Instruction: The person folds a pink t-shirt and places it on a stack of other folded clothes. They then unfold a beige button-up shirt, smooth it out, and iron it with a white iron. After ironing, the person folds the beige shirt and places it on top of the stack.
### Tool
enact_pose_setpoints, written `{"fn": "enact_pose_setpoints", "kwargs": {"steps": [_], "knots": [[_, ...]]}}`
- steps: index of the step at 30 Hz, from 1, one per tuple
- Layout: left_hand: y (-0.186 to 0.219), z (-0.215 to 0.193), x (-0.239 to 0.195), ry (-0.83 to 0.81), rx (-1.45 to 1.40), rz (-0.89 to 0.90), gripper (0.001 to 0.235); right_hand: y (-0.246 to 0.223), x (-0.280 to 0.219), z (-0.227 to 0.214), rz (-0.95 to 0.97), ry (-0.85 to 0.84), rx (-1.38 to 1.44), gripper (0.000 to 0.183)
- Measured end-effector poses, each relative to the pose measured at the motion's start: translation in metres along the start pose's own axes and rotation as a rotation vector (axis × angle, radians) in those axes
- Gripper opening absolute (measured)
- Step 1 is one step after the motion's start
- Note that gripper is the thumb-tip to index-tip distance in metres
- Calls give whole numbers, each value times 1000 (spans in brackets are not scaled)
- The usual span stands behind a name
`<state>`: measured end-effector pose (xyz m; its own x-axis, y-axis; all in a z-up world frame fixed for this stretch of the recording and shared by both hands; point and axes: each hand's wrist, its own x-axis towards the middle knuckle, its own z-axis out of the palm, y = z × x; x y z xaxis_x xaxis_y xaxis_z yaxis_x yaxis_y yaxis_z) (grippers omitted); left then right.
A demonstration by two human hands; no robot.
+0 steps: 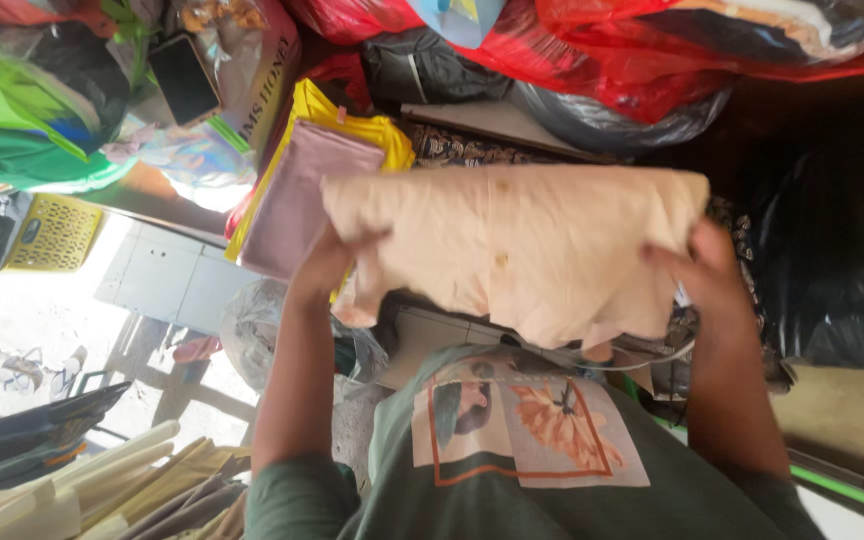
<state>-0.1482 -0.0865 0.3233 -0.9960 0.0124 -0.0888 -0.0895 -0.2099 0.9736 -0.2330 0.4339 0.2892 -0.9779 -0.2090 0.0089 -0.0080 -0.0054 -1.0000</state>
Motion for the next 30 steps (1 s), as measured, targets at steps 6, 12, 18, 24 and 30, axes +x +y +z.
{"fn": "enact_pose_setpoints", "kwargs": {"steps": [6, 12, 18, 24, 30], "knots": [[51, 17, 97, 204, -198, 119, 19, -49, 76, 8, -205, 66, 424, 16], [122, 44, 51, 120, -93, 280, 21, -97, 15, -4, -403, 68, 341, 27], [22, 11, -14, 178, 136, 88, 32, -15, -75, 3, -19, 228, 96, 43], [-210, -43, -69, 363, 905, -329, 46, 139, -122, 39, 657, 92, -419, 59], [-293, -58, -122, 271, 1072, -519, 50, 243, -162, 45, 661, -265, -904, 65]]}}
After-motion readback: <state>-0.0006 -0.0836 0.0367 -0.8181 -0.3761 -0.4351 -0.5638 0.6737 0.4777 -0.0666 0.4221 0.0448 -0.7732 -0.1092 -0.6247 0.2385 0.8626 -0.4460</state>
